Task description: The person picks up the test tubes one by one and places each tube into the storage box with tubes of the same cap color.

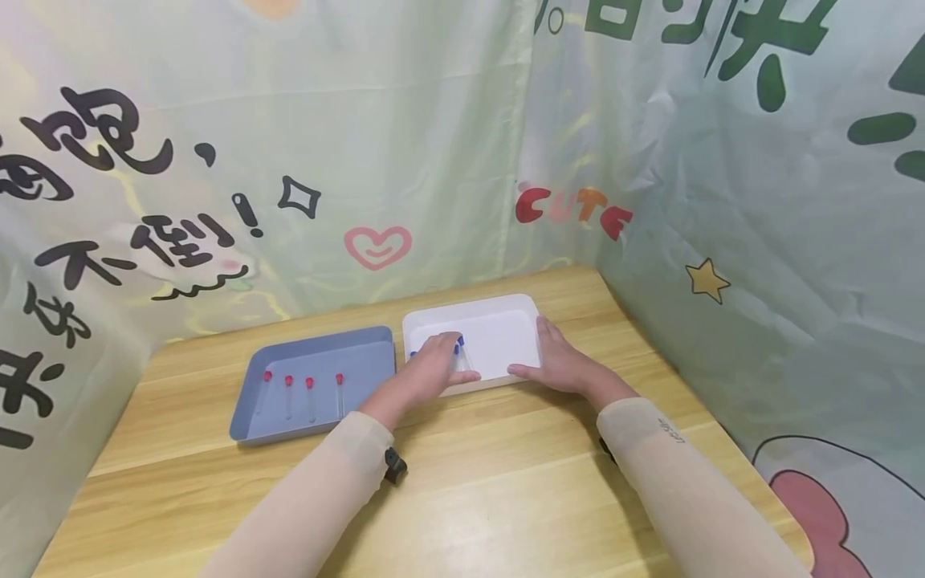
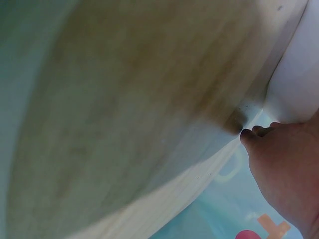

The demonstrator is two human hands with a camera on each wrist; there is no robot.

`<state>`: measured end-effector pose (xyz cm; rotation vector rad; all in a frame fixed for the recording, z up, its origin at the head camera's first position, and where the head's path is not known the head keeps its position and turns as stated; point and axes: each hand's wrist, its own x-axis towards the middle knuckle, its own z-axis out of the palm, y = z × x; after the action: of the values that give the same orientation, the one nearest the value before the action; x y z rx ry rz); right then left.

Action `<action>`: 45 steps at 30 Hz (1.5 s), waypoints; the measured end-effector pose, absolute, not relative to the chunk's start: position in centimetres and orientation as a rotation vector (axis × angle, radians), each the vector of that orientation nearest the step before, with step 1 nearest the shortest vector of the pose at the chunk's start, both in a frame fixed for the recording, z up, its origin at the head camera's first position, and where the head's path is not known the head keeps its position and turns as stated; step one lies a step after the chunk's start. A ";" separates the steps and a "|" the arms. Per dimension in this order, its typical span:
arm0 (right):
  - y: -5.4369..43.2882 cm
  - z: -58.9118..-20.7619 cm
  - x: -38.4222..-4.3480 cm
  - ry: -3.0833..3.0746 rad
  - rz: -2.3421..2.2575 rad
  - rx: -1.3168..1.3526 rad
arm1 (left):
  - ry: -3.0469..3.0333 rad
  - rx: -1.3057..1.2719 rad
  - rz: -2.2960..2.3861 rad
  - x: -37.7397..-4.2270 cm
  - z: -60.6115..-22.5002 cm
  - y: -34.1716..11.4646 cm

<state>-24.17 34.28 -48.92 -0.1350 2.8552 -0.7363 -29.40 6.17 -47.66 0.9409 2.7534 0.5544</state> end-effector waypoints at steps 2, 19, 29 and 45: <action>34.2 -48.8 -24.2 2.854 -0.732 -0.131 | 2.751 0.931 0.560 -29.6 -47.7 6.4; 33.8 -48.6 -24.0 2.856 -0.757 -0.118 | 2.724 1.036 0.502 -31.1 -48.8 7.5; 33.8 -48.6 -24.0 2.854 -0.749 -0.102 | 2.738 1.054 0.390 -31.8 -49.5 7.3; 33.8 -49.0 -24.3 2.860 -0.747 -0.108 | 2.726 1.070 0.334 -31.7 -49.3 7.2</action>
<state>-24.26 33.82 -49.00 -0.1083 2.8602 -0.7473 -31.65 7.19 -49.26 1.0705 2.7261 0.3339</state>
